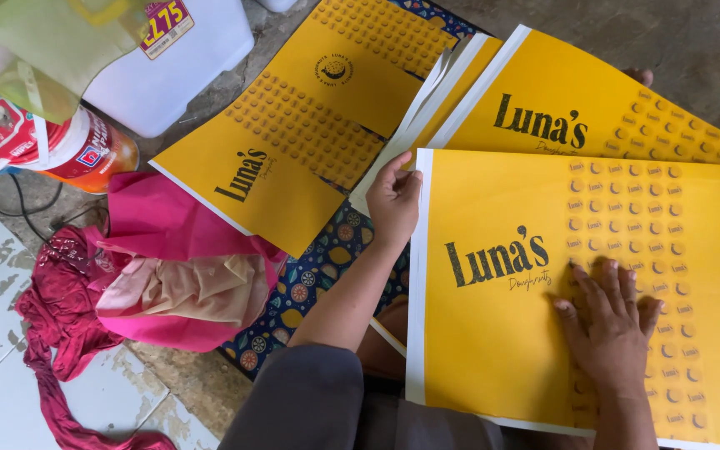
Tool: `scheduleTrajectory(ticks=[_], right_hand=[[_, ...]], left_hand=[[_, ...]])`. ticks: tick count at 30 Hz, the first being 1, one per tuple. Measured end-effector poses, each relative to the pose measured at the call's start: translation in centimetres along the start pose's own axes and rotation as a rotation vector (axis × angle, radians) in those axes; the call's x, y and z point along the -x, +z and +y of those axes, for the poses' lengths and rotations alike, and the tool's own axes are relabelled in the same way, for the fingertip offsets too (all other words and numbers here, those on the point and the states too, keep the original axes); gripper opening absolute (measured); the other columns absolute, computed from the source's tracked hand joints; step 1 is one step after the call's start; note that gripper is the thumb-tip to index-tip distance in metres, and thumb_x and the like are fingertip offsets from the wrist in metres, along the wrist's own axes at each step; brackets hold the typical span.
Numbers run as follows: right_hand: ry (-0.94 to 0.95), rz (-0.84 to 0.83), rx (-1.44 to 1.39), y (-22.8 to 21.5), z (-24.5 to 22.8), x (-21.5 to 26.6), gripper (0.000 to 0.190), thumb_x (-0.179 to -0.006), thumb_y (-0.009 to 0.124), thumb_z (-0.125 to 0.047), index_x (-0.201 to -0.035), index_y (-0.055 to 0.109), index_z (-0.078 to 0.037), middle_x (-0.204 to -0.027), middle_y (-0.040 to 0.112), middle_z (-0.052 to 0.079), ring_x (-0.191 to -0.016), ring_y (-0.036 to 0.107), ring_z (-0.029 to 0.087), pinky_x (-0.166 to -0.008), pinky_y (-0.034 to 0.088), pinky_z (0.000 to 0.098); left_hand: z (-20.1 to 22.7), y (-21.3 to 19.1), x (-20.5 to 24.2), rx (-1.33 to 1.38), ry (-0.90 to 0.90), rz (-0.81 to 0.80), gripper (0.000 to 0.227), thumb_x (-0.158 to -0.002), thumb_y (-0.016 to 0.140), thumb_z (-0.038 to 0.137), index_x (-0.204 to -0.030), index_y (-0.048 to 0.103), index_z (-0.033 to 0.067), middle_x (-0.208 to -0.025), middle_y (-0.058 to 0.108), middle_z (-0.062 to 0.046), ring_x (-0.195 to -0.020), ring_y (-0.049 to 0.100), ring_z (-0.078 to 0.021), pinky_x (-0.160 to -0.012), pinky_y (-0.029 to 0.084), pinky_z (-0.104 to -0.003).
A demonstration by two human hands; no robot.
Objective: Trimming the edges of printed paper sheets using a manual cutter
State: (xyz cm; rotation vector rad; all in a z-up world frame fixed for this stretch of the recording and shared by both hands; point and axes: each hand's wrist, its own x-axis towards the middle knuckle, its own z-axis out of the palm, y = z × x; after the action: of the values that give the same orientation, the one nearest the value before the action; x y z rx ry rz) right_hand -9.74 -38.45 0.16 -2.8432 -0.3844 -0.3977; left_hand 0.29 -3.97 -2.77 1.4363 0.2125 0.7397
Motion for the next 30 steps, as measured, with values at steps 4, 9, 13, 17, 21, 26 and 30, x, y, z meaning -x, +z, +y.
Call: scheduleTrajectory(ticks=[4,9,13,17,21,26,30], right_hand=[[0.015,-0.001,0.005,0.0,-0.2,-0.3,0.057,-0.101,0.05,-0.051,-0.152,0.055,-0.026,-0.169,0.044,0.017,-0.16,0.031,0.041,-0.122,0.01,0.0724],[0.059,-0.043,-0.034,-0.6,-0.9,-0.3,0.058,-0.099,0.051,-0.05,-0.153,0.052,-0.029,-0.17,0.039,0.012,-0.16,0.027,0.04,-0.123,0.007,0.0684],[-0.007,0.029,0.001,-0.1,-0.5,-0.2,0.055,-0.101,0.054,-0.046,-0.152,0.057,-0.026,-0.167,0.047,0.017,-0.159,0.035,0.043,-0.125,0.012,0.067],[0.027,0.0,-0.004,-0.2,-0.6,-0.2,0.055,-0.1,0.053,-0.047,-0.152,0.055,-0.029,-0.168,0.045,0.014,-0.159,0.033,0.04,-0.125,0.011,0.067],[0.002,0.021,-0.008,-0.4,-1.1,-0.4,0.054,-0.101,0.054,-0.046,-0.152,0.055,-0.029,-0.168,0.046,0.012,-0.159,0.034,0.04,-0.126,0.013,0.061],[0.037,-0.014,-0.017,-0.4,-1.2,-0.5,0.055,-0.1,0.052,-0.049,-0.152,0.054,-0.03,-0.168,0.044,0.009,-0.159,0.032,0.039,-0.125,0.01,0.062],[0.072,-0.031,-0.025,-0.3,-1.2,-0.5,0.055,-0.099,0.052,-0.049,-0.151,0.054,-0.032,-0.168,0.043,0.009,-0.16,0.03,0.037,-0.126,0.008,0.0603]], left_hand=[[-0.9,0.3,0.3,0.026,0.013,0.033,0.034,-0.098,0.07,0.014,-0.131,0.066,0.0078,-0.09,0.072,-0.003,-0.076,0.065,-0.011,-0.07,0.059,-0.029],[-1.2,0.5,0.8,0.126,0.05,0.079,0.034,-0.098,0.07,0.007,-0.132,0.065,0.0057,-0.089,0.07,-0.004,-0.077,0.064,-0.0098,-0.073,0.059,-0.026],[-0.8,0.3,0.9,0.089,0.068,0.081,0.032,-0.1,0.068,0.008,-0.132,0.066,0.0071,-0.086,0.066,0.0,-0.075,0.06,-0.0089,-0.072,0.057,-0.027],[-0.5,0.4,1.0,0.058,0.117,0.111,0.031,-0.1,0.067,0.008,-0.131,0.066,0.0064,-0.087,0.069,-0.002,-0.076,0.062,-0.0091,-0.07,0.056,-0.026],[-1.0,0.7,1.2,0.078,0.173,0.148,0.029,-0.1,0.067,0.006,-0.13,0.066,0.0061,-0.09,0.07,-0.003,-0.077,0.062,-0.0087,-0.067,0.054,-0.024],[-1.7,0.8,1.3,0.086,0.187,0.17,0.03,-0.1,0.067,0.005,-0.131,0.065,0.0054,-0.094,0.072,-0.004,-0.079,0.063,-0.0101,-0.069,0.056,-0.025],[-1.3,0.8,1.3,0.05,0.207,0.191,0.028,-0.101,0.066,0.002,-0.129,0.065,0.0046,-0.09,0.071,-0.004,-0.071,0.058,-0.0088,-0.062,0.052,-0.025]])
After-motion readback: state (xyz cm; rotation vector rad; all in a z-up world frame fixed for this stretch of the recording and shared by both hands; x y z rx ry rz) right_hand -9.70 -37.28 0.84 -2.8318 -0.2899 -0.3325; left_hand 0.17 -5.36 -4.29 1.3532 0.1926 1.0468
